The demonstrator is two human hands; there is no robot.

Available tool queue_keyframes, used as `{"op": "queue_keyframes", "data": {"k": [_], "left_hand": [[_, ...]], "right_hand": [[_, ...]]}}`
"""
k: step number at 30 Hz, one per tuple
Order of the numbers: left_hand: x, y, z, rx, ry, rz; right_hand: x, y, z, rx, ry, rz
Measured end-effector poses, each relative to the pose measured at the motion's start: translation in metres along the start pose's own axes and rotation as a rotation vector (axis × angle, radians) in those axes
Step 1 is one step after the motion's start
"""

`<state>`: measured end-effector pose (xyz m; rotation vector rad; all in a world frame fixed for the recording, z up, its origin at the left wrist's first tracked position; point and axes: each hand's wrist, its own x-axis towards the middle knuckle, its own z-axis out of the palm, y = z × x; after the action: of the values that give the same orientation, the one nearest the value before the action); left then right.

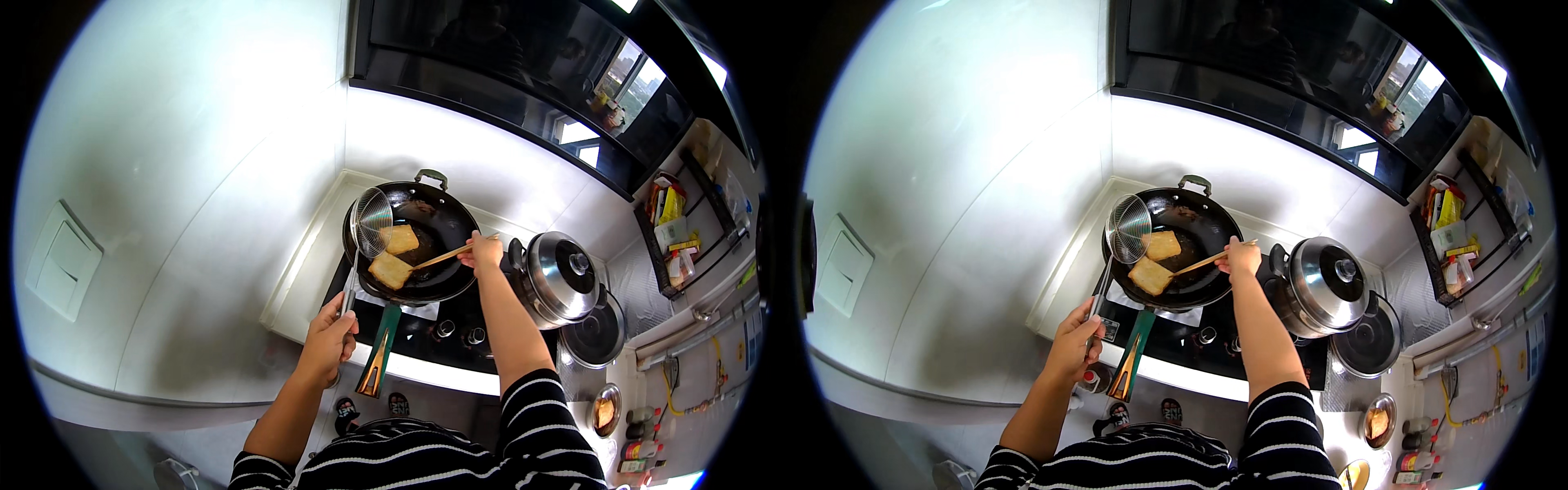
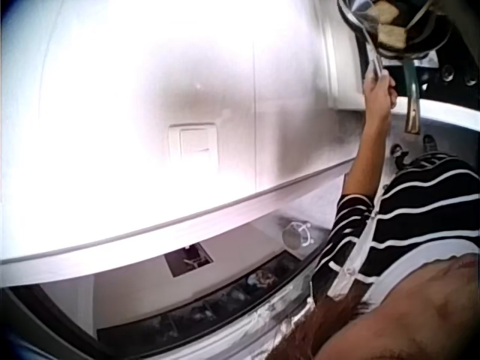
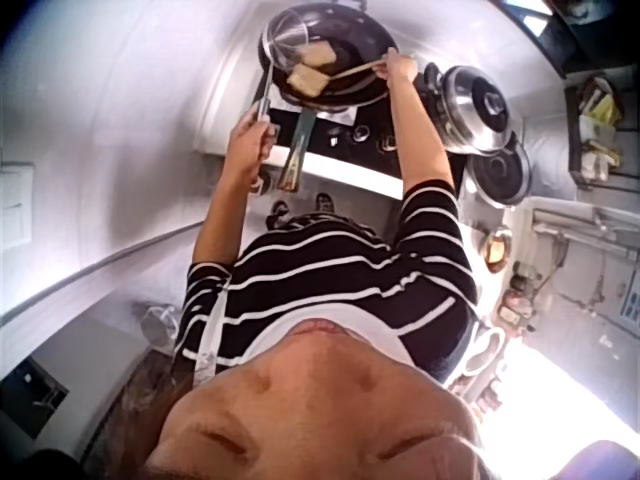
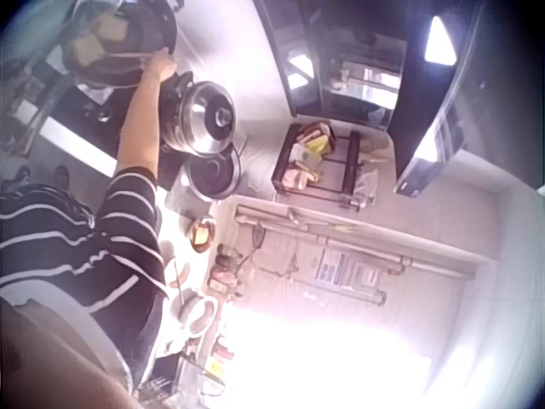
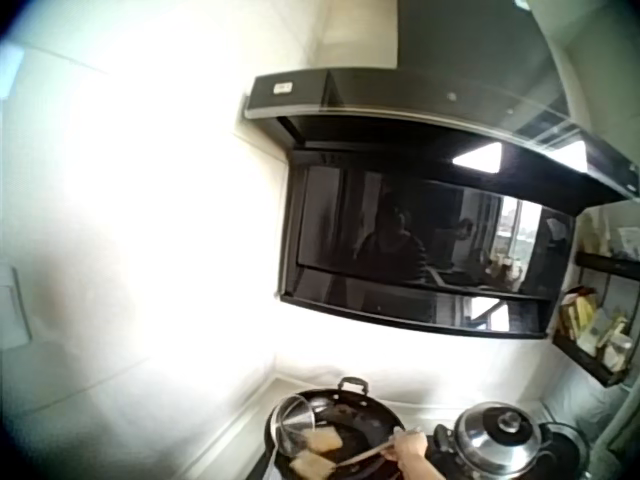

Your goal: The person uses a strainer and chopsticks to flip and reposition thick slices of bread frying in a pan of oil on a stove. The person lifts one slice to check its progress before placing it back into the hot oil.

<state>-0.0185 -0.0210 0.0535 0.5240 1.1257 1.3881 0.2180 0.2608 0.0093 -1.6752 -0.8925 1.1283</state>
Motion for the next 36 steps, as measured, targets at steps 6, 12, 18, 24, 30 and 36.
{"op": "queue_keyframes", "data": {"k": [6,12,18,24,30,36], "left_hand": [[-0.001,0.001,-0.002,0.011,-0.007,0.0],[-0.001,0.004,0.003,0.012,-0.033,-0.029],[0.0,0.001,-0.001,0.008,-0.017,-0.012],[-0.001,0.0,-0.004,-0.005,-0.014,-0.011],[-0.002,-0.002,-0.006,-0.015,0.007,-0.011],[-0.001,-0.003,-0.007,-0.02,0.001,-0.007]], "right_hand": [[-0.002,0.004,-0.011,-0.166,-0.003,-0.261],[-0.002,0.02,-0.003,-0.008,-0.093,-0.021],[0.003,0.021,0.002,-0.02,-0.163,0.009],[0.001,0.031,0.008,0.069,-0.116,0.119],[-0.006,0.037,0.02,0.225,-0.061,0.181],[-0.022,0.042,0.036,0.345,0.111,0.239]]}}
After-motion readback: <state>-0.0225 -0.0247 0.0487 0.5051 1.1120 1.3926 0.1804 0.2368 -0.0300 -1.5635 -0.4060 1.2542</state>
